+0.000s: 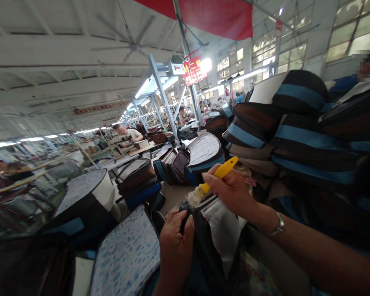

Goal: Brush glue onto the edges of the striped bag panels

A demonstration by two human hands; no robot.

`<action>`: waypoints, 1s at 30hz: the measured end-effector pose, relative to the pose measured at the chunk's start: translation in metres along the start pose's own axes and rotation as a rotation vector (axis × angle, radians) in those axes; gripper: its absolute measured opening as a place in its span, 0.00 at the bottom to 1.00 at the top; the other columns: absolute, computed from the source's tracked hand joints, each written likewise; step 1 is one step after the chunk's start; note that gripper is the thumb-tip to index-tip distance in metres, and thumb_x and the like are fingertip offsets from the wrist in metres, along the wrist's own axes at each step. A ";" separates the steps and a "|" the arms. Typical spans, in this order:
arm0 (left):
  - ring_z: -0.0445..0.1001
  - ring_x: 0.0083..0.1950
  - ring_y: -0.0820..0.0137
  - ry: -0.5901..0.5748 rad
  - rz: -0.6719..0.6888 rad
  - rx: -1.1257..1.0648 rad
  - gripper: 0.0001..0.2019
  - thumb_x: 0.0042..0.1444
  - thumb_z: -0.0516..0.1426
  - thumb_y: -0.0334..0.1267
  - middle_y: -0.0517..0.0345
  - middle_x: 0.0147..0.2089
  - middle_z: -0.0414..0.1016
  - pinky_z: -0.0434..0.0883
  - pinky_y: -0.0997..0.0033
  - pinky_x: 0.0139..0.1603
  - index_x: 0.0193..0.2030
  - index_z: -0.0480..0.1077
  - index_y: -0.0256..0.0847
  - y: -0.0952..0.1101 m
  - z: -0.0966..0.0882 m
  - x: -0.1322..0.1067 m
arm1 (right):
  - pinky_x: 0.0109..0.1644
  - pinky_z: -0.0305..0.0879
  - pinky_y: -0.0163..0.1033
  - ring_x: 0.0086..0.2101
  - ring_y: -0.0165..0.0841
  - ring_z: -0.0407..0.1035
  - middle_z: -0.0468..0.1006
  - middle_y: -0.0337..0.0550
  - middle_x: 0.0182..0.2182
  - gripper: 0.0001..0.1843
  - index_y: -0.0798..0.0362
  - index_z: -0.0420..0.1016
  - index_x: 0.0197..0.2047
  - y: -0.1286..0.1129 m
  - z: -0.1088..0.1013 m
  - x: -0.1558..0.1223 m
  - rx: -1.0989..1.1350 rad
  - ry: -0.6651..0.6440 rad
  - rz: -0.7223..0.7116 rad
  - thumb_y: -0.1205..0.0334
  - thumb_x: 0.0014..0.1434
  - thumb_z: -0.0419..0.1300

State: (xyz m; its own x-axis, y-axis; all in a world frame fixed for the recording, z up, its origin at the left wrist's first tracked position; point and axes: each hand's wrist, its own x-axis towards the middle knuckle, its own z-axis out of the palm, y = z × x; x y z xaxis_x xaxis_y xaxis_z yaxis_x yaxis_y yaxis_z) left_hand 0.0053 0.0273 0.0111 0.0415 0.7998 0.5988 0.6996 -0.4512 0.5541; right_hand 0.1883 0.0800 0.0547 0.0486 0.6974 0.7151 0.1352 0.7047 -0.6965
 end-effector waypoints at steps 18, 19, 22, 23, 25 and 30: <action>0.77 0.44 0.59 -0.118 0.078 0.214 0.13 0.53 0.58 0.43 0.50 0.44 0.75 0.76 0.58 0.43 0.43 0.72 0.40 0.014 0.010 0.000 | 0.22 0.58 0.30 0.19 0.26 0.61 0.67 0.32 0.19 0.11 0.53 0.73 0.34 0.011 -0.076 -0.001 0.151 0.421 0.069 0.54 0.61 0.62; 0.77 0.43 0.62 -0.122 0.136 0.155 0.10 0.54 0.56 0.40 0.51 0.43 0.76 0.76 0.62 0.43 0.41 0.72 0.41 0.017 0.010 0.004 | 0.21 0.57 0.29 0.19 0.25 0.60 0.67 0.32 0.18 0.11 0.53 0.73 0.34 0.006 -0.088 -0.006 0.217 0.477 0.083 0.54 0.60 0.64; 0.77 0.43 0.66 -0.092 0.297 0.061 0.08 0.56 0.55 0.37 0.53 0.46 0.77 0.75 0.69 0.43 0.40 0.73 0.42 0.022 0.005 0.020 | 0.19 0.53 0.26 0.18 0.23 0.58 0.68 0.33 0.19 0.11 0.54 0.73 0.32 -0.007 -0.119 -0.023 0.349 0.653 0.130 0.57 0.56 0.68; 0.77 0.44 0.67 -0.085 0.332 0.056 0.08 0.56 0.56 0.37 0.54 0.47 0.77 0.75 0.69 0.45 0.40 0.74 0.43 0.022 0.002 0.029 | 0.19 0.52 0.25 0.19 0.22 0.58 0.68 0.33 0.20 0.11 0.55 0.73 0.31 -0.010 -0.130 -0.029 0.366 0.707 0.142 0.58 0.54 0.69; 0.77 0.47 0.66 -0.113 0.366 0.048 0.08 0.56 0.57 0.39 0.55 0.48 0.77 0.73 0.68 0.50 0.40 0.74 0.43 0.019 -0.003 0.052 | 0.18 0.51 0.24 0.18 0.21 0.57 0.69 0.34 0.20 0.11 0.56 0.74 0.30 -0.014 -0.150 -0.041 0.387 0.794 0.161 0.60 0.52 0.71; 0.72 0.56 0.62 -0.229 0.163 -0.063 0.10 0.52 0.57 0.40 0.54 0.54 0.75 0.66 0.62 0.62 0.40 0.74 0.43 -0.009 0.019 0.114 | 0.16 0.53 0.25 0.16 0.21 0.53 0.67 0.33 0.18 0.09 0.55 0.75 0.29 -0.009 -0.180 -0.067 0.372 0.850 0.231 0.60 0.53 0.70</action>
State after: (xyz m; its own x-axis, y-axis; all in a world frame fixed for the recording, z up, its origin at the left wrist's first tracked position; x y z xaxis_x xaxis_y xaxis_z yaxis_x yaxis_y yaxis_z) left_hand 0.0174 0.1306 0.0635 0.3144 0.7803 0.5406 0.6254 -0.5987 0.5004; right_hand 0.3615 0.0034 0.0238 0.7570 0.5995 0.2600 -0.2838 0.6600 -0.6956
